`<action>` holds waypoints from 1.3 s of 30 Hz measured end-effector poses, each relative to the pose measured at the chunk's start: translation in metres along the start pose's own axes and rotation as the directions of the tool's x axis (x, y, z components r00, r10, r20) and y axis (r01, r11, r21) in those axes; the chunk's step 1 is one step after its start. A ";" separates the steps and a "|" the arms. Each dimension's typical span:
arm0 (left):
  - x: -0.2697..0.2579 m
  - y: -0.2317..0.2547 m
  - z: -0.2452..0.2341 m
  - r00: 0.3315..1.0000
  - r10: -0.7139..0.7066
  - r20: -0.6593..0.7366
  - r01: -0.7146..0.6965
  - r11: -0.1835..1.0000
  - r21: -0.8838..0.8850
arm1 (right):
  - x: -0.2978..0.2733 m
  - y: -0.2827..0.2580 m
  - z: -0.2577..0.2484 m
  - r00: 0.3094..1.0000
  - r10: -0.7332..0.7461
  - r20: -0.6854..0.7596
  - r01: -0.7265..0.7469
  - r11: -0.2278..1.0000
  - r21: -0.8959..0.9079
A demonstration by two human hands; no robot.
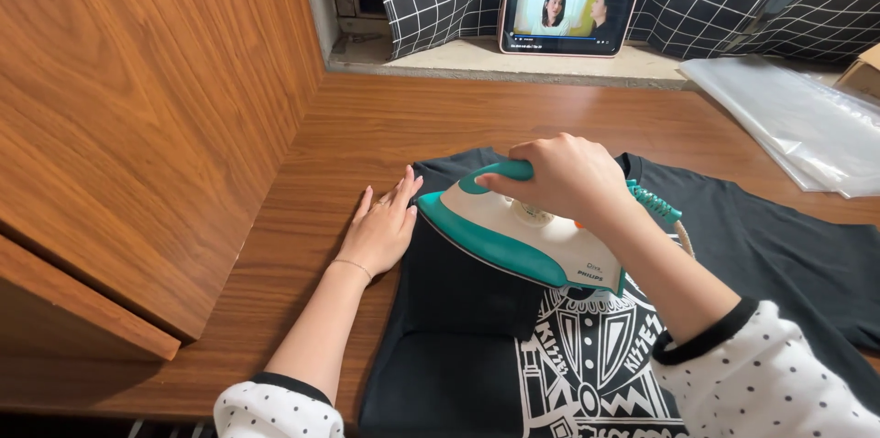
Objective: Ironing a black graphic t-shirt on a wooden surface and then folding it.
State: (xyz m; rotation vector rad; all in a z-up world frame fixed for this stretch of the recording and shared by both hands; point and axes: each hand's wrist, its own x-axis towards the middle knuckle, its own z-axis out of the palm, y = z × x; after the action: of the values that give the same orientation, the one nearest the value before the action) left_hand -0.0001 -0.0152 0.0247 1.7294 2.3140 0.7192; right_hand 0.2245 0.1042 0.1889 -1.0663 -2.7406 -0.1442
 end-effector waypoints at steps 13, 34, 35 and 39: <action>0.007 -0.012 0.011 1.000 0.004 -0.020 -0.004 1.000 0.029 | 0.003 0.019 0.000 0.991 -0.020 0.129 0.011 0.998 0.064; 0.011 -0.018 0.020 0.999 0.031 -0.035 -0.027 0.994 0.105 | -0.028 0.029 -0.019 0.962 -0.186 0.201 0.145 0.968 0.203; 0.011 -0.018 0.020 0.999 0.028 -0.036 -0.024 0.994 0.105 | -0.032 0.025 -0.022 0.961 -0.189 0.202 0.147 0.968 0.203; 0.010 -0.016 0.018 0.999 0.028 -0.029 -0.024 0.994 0.105 | -0.033 0.019 -0.020 0.972 -0.149 0.180 0.119 0.978 0.169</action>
State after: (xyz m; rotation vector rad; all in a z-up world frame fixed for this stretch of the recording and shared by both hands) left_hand -0.0099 -0.0039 0.0031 1.8075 2.3941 0.6435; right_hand 0.2638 0.0932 0.2019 -0.8952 -2.9367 0.1627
